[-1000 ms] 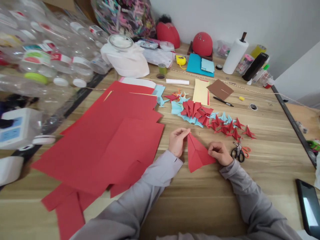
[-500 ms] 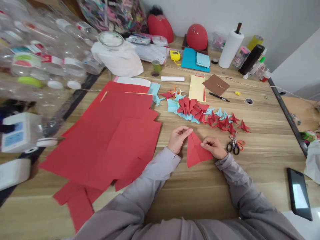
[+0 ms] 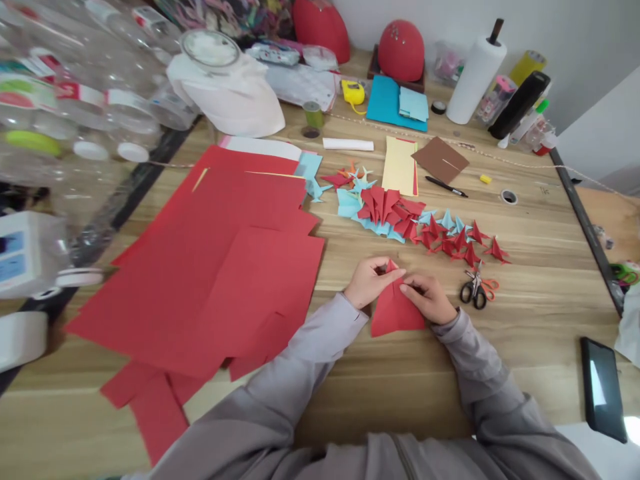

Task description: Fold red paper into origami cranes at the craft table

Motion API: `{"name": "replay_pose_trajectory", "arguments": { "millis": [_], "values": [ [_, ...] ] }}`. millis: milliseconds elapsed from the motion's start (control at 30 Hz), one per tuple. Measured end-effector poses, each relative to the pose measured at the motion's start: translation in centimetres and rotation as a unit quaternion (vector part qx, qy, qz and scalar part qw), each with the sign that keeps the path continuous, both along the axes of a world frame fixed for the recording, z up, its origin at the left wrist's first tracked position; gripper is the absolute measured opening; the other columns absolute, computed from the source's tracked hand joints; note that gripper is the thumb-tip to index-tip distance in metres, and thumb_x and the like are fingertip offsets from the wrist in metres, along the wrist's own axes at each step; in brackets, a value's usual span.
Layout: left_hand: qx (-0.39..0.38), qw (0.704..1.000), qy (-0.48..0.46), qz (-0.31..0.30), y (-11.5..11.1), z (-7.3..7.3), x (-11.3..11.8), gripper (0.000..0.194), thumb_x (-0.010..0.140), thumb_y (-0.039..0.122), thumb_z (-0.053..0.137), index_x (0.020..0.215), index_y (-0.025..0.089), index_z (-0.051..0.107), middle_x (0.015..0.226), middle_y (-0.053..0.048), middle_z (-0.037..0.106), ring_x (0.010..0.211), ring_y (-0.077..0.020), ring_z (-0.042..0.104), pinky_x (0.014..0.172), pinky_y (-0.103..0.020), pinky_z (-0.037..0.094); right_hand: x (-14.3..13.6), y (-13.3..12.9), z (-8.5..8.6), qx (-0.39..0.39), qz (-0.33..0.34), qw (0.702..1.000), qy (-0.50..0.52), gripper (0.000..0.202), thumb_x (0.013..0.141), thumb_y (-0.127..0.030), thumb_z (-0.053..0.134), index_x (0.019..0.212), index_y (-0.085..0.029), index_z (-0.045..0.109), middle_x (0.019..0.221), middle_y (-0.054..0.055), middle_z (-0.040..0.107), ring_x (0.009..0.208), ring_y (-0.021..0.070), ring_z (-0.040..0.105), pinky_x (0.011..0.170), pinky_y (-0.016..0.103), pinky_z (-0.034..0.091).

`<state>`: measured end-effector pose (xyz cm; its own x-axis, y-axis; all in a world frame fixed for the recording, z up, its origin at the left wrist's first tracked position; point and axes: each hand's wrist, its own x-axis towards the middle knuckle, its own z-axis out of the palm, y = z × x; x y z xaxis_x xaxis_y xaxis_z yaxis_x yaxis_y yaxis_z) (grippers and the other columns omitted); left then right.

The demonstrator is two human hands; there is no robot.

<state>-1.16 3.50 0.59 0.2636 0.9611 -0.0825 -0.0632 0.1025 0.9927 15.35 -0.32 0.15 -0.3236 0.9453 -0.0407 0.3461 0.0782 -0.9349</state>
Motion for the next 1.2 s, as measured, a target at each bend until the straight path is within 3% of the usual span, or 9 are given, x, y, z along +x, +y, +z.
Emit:
{"name": "replay_pose_trajectory", "arguments": {
  "millis": [233, 400, 533, 733, 1000, 1100, 1200],
  "values": [
    [-0.021, 1.000, -0.001, -0.018, -0.38, 0.15, -0.21, 0.028, 0.071, 0.039, 0.070, 0.058, 0.015, 0.062, 0.061, -0.001, 0.060, 0.060, -0.0120, 0.051, 0.060, -0.024, 0.040, 0.36, -0.59, 0.48, 0.017, 0.008, 1.000, -0.017, 0.021, 0.086, -0.036, 0.055, 0.077, -0.019, 0.062, 0.065, 0.002, 0.060, 0.057, 0.0124, 0.051, 0.057, 0.026, 0.040],
    [-0.006, 1.000, -0.003, -0.002, -0.29, -0.12, -0.38, 0.035, 0.073, 0.041, 0.068, 0.051, 0.015, 0.058, 0.054, 0.002, 0.050, 0.056, -0.0102, 0.043, 0.056, -0.024, 0.035, -0.07, -0.41, 0.58, 0.011, -0.008, 1.000, -0.018, 0.025, 0.087, -0.035, 0.053, 0.070, -0.018, 0.059, 0.059, 0.000, 0.055, 0.054, 0.0102, 0.047, 0.053, 0.024, 0.037],
    [-0.008, 1.000, -0.015, -0.011, -0.31, 0.02, -0.56, 0.035, 0.077, 0.044, 0.063, 0.058, 0.015, 0.067, 0.059, -0.001, 0.056, 0.062, -0.0120, 0.050, 0.060, -0.024, 0.037, -0.07, -0.46, 0.57, 0.019, -0.009, 1.000, -0.012, 0.029, 0.086, -0.037, 0.054, 0.065, -0.017, 0.055, 0.056, -0.002, 0.051, 0.052, 0.0087, 0.043, 0.052, 0.023, 0.035],
    [-0.021, 0.999, -0.038, -0.006, -0.53, 0.03, -0.63, 0.041, 0.075, 0.044, 0.065, 0.047, 0.015, 0.060, 0.054, 0.000, 0.051, 0.055, -0.0102, 0.046, 0.053, -0.024, 0.034, -0.15, -0.71, 0.64, 0.011, -0.003, 1.000, 0.002, 0.031, 0.086, -0.037, 0.054, 0.063, -0.017, 0.052, 0.053, -0.004, 0.045, 0.050, 0.0076, 0.038, 0.049, 0.022, 0.032],
    [-0.041, 0.998, -0.037, 0.030, -0.44, -0.30, -0.45, 0.054, 0.079, 0.059, 0.053, 0.051, 0.014, 0.063, 0.051, -0.003, 0.056, 0.051, -0.0109, 0.048, 0.052, -0.024, 0.035, -0.05, -0.68, 0.19, 0.009, -0.004, 1.000, -0.003, 0.035, 0.085, -0.043, 0.054, 0.062, -0.017, 0.052, 0.055, -0.003, 0.047, 0.053, 0.0085, 0.040, 0.052, 0.023, 0.033],
    [-0.038, 0.999, -0.037, 0.010, -0.40, -0.30, -0.40, 0.049, 0.073, 0.060, 0.061, 0.054, 0.014, 0.062, 0.052, -0.001, 0.054, 0.051, -0.0098, 0.046, 0.051, -0.024, 0.034, -0.10, -0.53, 0.03, -0.008, -0.029, 0.999, 0.022, 0.037, 0.084, -0.048, 0.054, 0.063, -0.017, 0.051, 0.055, -0.003, 0.045, 0.052, 0.0083, 0.038, 0.051, 0.023, 0.032],
    [0.005, 1.000, -0.013, -0.008, -0.31, -0.40, -0.39, 0.046, 0.059, 0.049, 0.077, 0.045, 0.014, 0.050, 0.047, 0.005, 0.042, 0.050, -0.0066, 0.037, 0.050, -0.022, 0.029, -0.25, -0.46, 0.12, -0.002, -0.035, 0.999, 0.022, 0.039, 0.083, -0.050, 0.054, 0.063, -0.018, 0.050, 0.055, -0.004, 0.043, 0.052, 0.0083, 0.037, 0.051, 0.023, 0.032]
  ]
}}
